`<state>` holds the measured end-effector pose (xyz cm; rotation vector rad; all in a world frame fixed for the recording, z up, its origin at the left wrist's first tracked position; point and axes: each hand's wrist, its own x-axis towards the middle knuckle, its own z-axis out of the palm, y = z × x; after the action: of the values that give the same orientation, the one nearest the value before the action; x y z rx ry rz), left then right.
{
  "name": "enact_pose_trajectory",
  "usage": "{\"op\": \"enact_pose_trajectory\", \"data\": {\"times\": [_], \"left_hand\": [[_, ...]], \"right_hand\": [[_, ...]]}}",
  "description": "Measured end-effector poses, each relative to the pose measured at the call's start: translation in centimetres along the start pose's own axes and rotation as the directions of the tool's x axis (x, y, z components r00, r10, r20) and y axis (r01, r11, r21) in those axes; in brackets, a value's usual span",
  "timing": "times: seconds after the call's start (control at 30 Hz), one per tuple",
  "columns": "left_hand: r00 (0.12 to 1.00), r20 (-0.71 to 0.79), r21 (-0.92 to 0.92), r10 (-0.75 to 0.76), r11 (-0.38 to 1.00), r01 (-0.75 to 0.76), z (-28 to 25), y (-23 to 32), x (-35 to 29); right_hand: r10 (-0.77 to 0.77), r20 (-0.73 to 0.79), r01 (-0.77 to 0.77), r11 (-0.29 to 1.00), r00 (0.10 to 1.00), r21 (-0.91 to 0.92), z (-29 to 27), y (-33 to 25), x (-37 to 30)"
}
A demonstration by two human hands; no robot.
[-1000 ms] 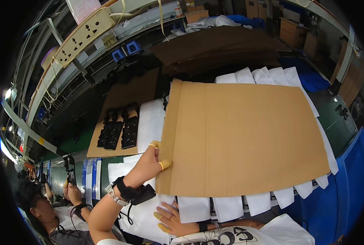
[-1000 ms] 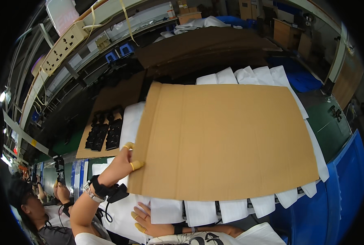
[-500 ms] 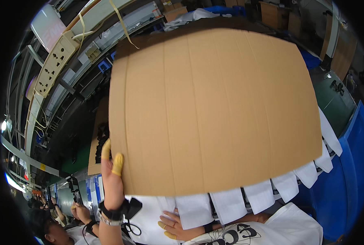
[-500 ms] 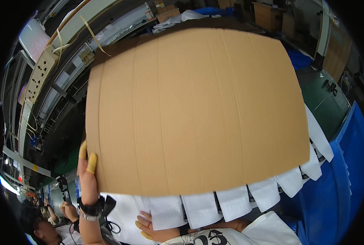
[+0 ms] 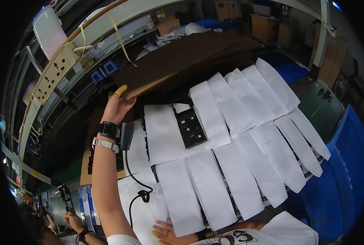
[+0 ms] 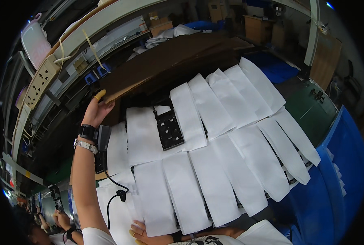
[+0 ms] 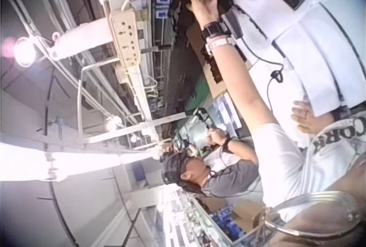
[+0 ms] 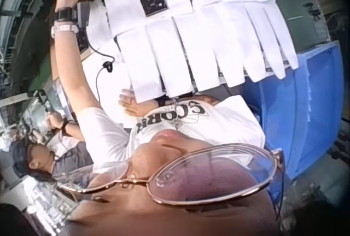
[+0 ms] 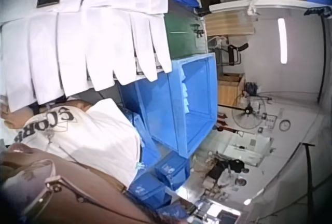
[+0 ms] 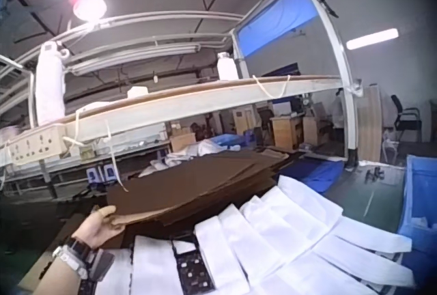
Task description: The worker is assembling electronic components, specifically handling plastic housings and internal parts at a factory workstation.
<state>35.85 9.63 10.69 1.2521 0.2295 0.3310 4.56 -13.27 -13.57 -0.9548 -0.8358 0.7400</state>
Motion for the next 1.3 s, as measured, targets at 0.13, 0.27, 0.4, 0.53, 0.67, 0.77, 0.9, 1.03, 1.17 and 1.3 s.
{"op": "enact_pose_trajectory", "data": {"times": [0.13,0.27,0.4,0.53,0.67,0.77,0.9,1.03,1.17,1.3], "left_hand": [[0.987,0.056,-0.024,0.147,0.989,-0.146,1.8,-1.3,-0.7],[0.975,0.036,0.303,0.218,0.928,-0.218,2.6,-1.3,-3.0],[0.982,0.162,0.879,-0.099,0.467,-0.098,1.5,-2.0,-6.8],[0.933,0.134,0.99,-0.334,0.081,-0.113,-0.1,-4.7,-11.7],[0.912,0.293,0.928,-0.287,0.316,-0.199,-2.5,-7.9,-13.9],[0.892,0.444,0.797,-0.09,0.495,-0.347,-0.6,-9.0,-14.6],[0.956,0.286,0.881,0.063,0.375,-0.288,1.7,-8.3,-14.1],[0.979,0.114,0.956,0.17,0.251,-0.155,-3.7,-12.0,-9.3],[0.974,0.119,0.944,-0.194,-0.284,-0.171,-6.2,-15.0,-7.2],[0.99,0.016,0.982,-0.138,-0.186,-0.042,-4.4,-15.7,-7.7]], "right_hand": [[-0.052,0.123,0.095,0.92,0.991,-0.38,-0.7,-1.0,0.3],[-0.132,0.207,0.245,0.564,0.969,-0.788,-0.8,-2.8,0.5],[-0.109,0.246,0.269,0.357,0.963,-0.894,-1.2,-3.8,0.7],[-0.109,0.248,0.269,0.307,0.963,-0.913,-1.6,-4.5,0.9],[-0.146,0.262,0.293,0.271,0.954,-0.917,-0.9,-4.2,0.9],[-0.206,0.232,0.29,0.329,0.951,-0.899,-1.2,-3.8,0.8],[-0.187,0.239,0.284,0.274,0.953,-0.919,-1.5,-3.5,0.9],[-0.213,0.254,0.306,0.266,0.943,-0.914,-1.1,-3.7,0.9],[-0.232,0.209,0.279,0.328,0.95,-0.903,-0.8,-3.5,1.0],[-0.25,0.212,0.285,0.302,0.945,-0.91,-1.4,-3.3,0.9]]}}
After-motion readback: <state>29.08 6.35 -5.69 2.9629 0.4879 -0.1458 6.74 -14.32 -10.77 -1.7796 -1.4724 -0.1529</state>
